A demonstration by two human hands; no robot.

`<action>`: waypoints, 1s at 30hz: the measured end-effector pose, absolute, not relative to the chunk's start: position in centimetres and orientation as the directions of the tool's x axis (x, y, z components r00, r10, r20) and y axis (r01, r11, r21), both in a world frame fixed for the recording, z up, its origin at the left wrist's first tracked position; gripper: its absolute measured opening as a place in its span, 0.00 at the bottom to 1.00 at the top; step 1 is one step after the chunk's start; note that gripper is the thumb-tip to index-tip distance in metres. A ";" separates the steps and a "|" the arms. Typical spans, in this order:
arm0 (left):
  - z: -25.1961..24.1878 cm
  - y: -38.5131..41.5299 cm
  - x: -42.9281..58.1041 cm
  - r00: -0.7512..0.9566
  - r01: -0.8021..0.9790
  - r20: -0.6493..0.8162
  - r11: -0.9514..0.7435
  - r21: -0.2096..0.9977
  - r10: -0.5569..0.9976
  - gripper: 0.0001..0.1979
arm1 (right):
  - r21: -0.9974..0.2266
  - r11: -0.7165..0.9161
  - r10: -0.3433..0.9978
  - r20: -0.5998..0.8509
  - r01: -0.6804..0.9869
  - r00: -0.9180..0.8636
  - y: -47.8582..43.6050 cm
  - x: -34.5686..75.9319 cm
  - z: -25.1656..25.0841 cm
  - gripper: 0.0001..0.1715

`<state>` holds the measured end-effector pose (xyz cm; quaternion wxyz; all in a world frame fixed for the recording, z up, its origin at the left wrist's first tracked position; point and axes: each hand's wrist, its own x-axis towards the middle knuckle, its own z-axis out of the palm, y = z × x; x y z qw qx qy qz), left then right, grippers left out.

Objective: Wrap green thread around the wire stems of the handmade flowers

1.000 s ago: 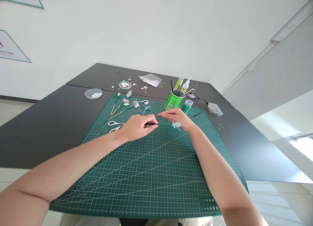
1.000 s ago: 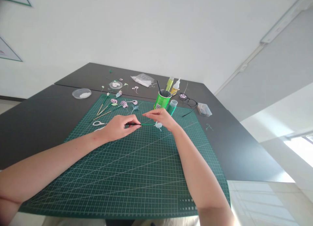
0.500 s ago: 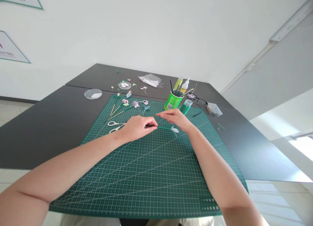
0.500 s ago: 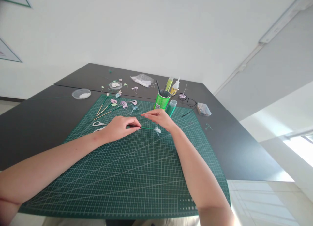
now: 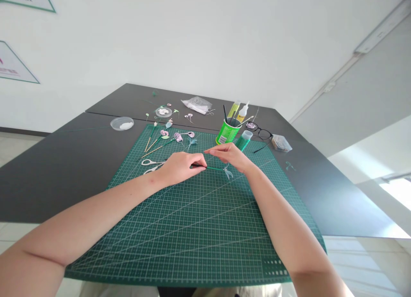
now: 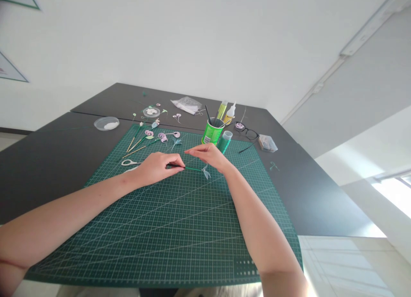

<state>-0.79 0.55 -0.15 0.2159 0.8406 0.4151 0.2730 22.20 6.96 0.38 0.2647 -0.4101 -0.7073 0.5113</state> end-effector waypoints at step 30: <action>-0.4 1.7 -1.5 0.275 0.765 0.310 -0.402 0.503 0.910 0.08 | -0.989 -0.086 0.876 -0.017 -0.121 -0.482 8.1 23.7 0.3 0.19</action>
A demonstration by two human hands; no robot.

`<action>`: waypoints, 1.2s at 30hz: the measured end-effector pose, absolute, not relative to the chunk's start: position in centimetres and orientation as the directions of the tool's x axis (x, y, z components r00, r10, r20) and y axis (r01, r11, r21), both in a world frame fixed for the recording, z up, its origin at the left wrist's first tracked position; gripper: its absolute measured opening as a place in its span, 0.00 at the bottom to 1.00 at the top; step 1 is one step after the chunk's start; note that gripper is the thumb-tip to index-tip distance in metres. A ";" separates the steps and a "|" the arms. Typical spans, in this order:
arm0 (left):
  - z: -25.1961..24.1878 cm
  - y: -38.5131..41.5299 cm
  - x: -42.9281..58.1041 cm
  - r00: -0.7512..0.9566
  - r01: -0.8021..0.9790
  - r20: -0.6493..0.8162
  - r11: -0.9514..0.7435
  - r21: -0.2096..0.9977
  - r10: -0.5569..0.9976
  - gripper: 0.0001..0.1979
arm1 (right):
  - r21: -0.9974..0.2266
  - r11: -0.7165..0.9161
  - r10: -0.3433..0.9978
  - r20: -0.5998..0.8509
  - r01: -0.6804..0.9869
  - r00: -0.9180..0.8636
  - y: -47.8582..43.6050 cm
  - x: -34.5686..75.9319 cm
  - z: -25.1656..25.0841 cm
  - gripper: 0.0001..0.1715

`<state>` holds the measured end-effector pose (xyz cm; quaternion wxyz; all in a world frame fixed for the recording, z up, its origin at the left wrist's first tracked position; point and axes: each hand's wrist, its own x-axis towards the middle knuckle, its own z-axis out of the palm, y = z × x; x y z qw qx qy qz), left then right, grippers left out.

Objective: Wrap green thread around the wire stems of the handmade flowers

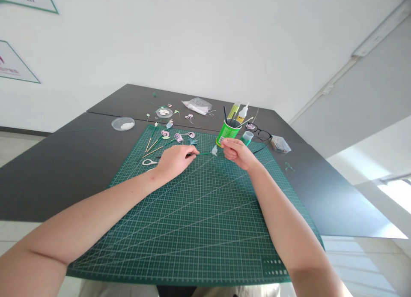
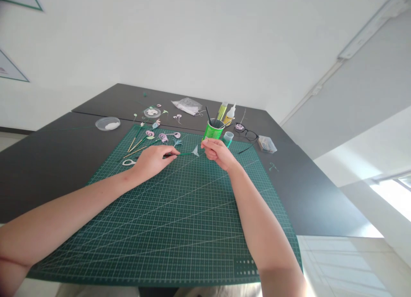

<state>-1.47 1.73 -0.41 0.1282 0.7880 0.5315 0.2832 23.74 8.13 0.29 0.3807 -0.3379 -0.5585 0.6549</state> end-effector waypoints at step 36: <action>-0.4 2.3 -1.2 0.580 0.153 0.053 -0.172 0.973 0.813 0.09 | -0.948 0.205 0.956 0.141 0.244 -0.255 8.8 22.6 -1.4 0.19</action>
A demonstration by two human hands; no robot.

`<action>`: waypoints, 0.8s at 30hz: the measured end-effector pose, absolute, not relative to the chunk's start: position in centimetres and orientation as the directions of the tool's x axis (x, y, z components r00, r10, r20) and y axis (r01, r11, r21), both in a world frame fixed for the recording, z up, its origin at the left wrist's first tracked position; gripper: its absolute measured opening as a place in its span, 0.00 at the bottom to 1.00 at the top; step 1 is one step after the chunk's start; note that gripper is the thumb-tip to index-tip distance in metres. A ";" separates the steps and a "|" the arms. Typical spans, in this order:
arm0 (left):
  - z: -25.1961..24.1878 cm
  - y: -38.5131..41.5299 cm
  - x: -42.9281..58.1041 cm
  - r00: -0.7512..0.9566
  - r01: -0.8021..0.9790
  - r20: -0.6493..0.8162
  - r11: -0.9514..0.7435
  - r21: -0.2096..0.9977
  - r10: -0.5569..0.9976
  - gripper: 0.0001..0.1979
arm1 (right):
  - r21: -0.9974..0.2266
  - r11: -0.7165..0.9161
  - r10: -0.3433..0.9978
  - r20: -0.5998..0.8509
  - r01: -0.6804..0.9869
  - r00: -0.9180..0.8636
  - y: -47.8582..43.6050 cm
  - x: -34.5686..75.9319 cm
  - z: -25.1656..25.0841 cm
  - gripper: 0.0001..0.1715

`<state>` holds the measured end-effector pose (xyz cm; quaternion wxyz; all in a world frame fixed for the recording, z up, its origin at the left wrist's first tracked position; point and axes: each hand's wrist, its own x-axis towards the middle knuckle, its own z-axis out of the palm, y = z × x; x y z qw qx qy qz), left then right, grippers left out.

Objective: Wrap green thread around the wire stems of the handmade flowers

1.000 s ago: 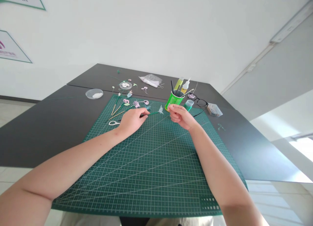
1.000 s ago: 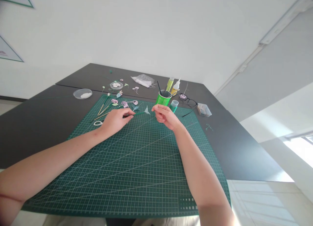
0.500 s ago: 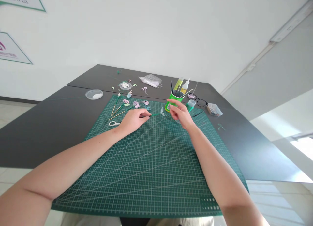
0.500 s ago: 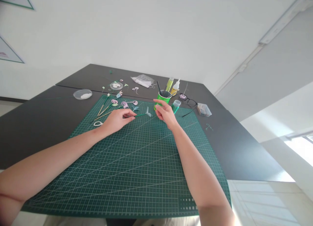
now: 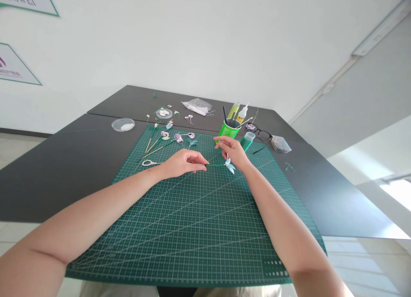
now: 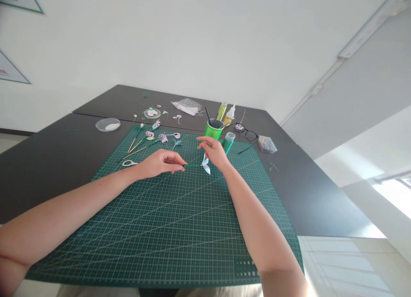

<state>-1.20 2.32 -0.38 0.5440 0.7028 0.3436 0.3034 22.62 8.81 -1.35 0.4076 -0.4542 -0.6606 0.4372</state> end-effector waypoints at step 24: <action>-0.3 2.6 -1.5 0.532 0.149 -0.028 -0.061 0.987 0.846 0.11 | -0.963 0.202 0.947 0.147 0.178 -0.284 8.2 22.1 -0.6 0.26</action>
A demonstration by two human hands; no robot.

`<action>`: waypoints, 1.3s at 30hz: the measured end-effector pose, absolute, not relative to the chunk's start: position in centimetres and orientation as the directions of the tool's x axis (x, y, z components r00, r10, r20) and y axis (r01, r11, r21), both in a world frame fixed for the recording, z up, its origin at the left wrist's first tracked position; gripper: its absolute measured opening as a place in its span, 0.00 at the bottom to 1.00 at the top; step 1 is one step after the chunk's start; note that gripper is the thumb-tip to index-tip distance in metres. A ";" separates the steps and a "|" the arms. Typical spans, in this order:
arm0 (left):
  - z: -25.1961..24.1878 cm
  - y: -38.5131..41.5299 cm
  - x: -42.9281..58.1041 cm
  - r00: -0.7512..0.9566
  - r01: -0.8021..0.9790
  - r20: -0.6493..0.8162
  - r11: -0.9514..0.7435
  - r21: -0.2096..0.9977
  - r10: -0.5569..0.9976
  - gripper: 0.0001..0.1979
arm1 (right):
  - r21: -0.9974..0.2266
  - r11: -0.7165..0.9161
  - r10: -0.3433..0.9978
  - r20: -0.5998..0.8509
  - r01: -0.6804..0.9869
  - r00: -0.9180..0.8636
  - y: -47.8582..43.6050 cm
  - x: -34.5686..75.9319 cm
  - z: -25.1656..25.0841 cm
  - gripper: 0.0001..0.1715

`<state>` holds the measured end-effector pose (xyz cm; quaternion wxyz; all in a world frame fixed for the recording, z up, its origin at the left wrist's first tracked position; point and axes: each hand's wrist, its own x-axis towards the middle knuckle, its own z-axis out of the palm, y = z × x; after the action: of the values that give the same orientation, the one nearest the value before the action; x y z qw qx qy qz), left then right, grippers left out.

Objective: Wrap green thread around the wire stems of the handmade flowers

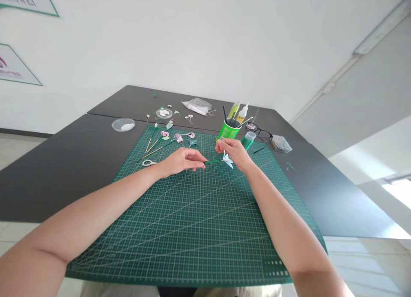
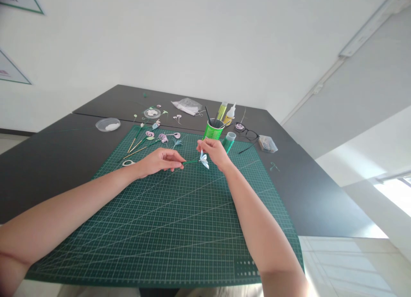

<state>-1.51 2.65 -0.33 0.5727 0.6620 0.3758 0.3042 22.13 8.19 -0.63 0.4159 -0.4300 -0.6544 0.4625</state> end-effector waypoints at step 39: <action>-1.1 2.4 -0.9 0.172 0.157 0.095 -0.122 0.980 0.981 0.16 | -0.988 0.156 0.964 0.157 -0.020 -0.213 4.2 17.2 -1.2 0.19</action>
<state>-0.87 2.41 -1.06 0.4676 0.6060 0.4693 0.4403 17.16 4.16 -1.22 0.4820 -0.4017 -0.5880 0.5105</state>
